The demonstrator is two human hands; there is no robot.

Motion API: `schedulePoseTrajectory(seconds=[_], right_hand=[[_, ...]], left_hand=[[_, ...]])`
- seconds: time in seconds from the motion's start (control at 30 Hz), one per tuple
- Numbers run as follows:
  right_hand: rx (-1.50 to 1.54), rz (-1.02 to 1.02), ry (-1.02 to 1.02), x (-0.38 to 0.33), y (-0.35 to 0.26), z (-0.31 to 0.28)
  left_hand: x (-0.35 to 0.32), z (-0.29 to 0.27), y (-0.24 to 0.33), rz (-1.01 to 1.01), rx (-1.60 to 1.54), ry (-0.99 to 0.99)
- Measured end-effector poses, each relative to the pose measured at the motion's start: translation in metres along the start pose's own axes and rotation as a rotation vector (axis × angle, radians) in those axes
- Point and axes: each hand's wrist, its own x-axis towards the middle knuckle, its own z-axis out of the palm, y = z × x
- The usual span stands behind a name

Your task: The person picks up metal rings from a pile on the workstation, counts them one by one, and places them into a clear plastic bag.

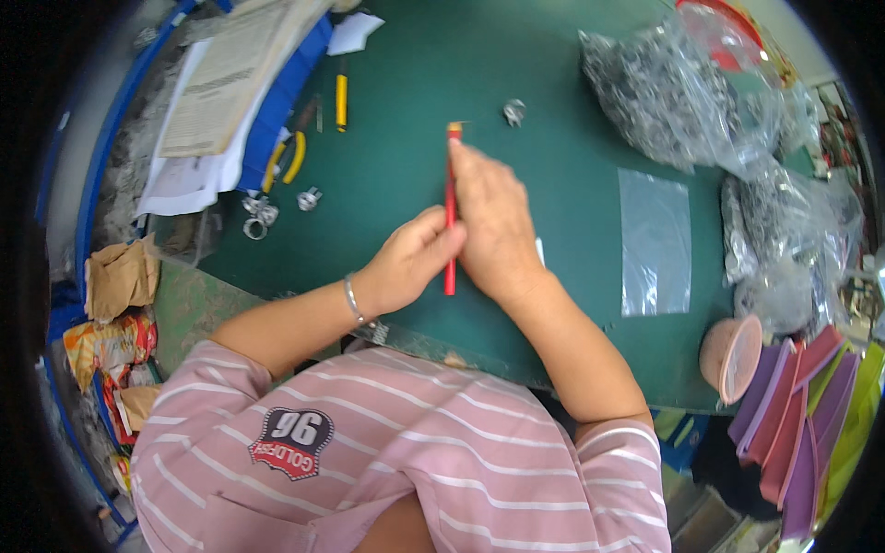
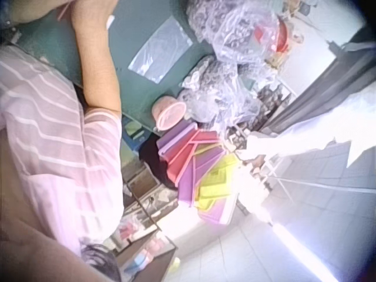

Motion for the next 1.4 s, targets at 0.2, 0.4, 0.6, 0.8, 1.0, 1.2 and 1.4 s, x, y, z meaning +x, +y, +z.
schedulePoseTrajectory(seconds=[0.2,0.4,0.6,0.8,1.0,1.2,1.4], right_hand=[[0.052,0.259,0.020,0.051,0.041,0.008],[-0.233,0.286,-0.033,0.061,0.106,0.037],[-0.072,0.080,0.117,0.055,0.087,-0.012],[-0.443,-0.352,0.803,0.126,0.078,-0.147],[-0.573,-0.351,0.569,0.119,0.066,-0.128],[0.183,-0.199,-0.373,0.068,-0.033,0.036],[0.209,-0.309,-0.411,0.058,-0.063,0.129]], left_hand=[[0.030,-0.074,0.014,-0.165,-0.244,0.628],[0.065,-0.156,0.005,-0.226,1.023,0.757],[0.058,-0.152,-0.004,-0.309,1.191,0.743],[0.010,-0.132,0.017,0.234,0.848,0.751],[-0.072,-0.115,0.023,0.421,0.773,0.951],[-0.127,-0.136,-0.005,0.016,1.110,0.968],[-0.114,-0.137,-0.003,-0.099,1.187,0.864]])
